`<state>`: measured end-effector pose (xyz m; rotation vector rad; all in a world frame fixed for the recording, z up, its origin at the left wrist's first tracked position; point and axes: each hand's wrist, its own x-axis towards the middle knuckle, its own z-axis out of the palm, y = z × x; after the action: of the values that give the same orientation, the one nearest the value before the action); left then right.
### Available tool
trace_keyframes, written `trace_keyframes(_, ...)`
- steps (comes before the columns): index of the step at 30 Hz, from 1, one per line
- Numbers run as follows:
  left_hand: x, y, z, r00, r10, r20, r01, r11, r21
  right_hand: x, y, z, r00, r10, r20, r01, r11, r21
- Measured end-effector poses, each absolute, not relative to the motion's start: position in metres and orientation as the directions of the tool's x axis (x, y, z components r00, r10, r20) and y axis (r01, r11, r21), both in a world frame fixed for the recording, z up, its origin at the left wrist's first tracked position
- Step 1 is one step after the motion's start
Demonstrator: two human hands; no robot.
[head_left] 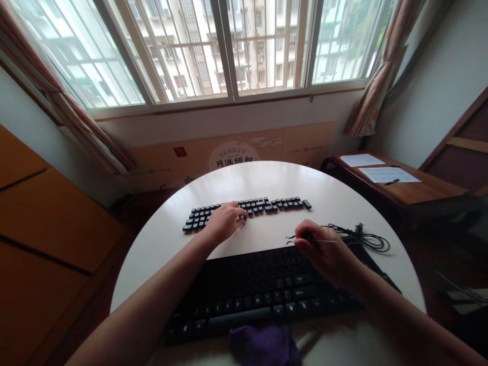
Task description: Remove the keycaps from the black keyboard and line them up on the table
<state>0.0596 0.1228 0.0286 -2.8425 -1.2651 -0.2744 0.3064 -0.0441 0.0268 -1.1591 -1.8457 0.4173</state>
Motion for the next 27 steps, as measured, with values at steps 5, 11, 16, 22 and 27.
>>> trace_keyframes(5,0.062,0.120,0.026,0.619,0.767,0.169,0.771,-0.634,0.050,0.306,-0.045,0.027,-0.171,0.853,0.494,0.547,0.499,-0.672)
trace_keyframes(11,0.062,0.118,0.030,0.618,0.764,0.186,0.771,-0.635,0.047,0.307,-0.045,0.028,-0.197,0.848,0.492,0.542,0.513,-0.666)
trace_keyframes(16,0.065,0.083,0.073,0.624,0.767,0.151,0.769,-0.637,0.056,0.306,-0.046,0.028,-0.159,0.878,0.452,0.442,0.472,-0.762)
trace_keyframes(22,0.083,0.020,0.096,0.828,0.560,-0.035,0.559,-0.817,0.139,0.296,-0.063,0.029,-0.278,0.947,0.164,0.336,0.256,-0.907)
trace_keyframes(27,0.096,0.020,0.054,0.830,0.555,-0.053,0.556,-0.818,0.149,0.288,-0.066,0.011,-0.301,0.951,0.074,0.245,0.152,-0.957)
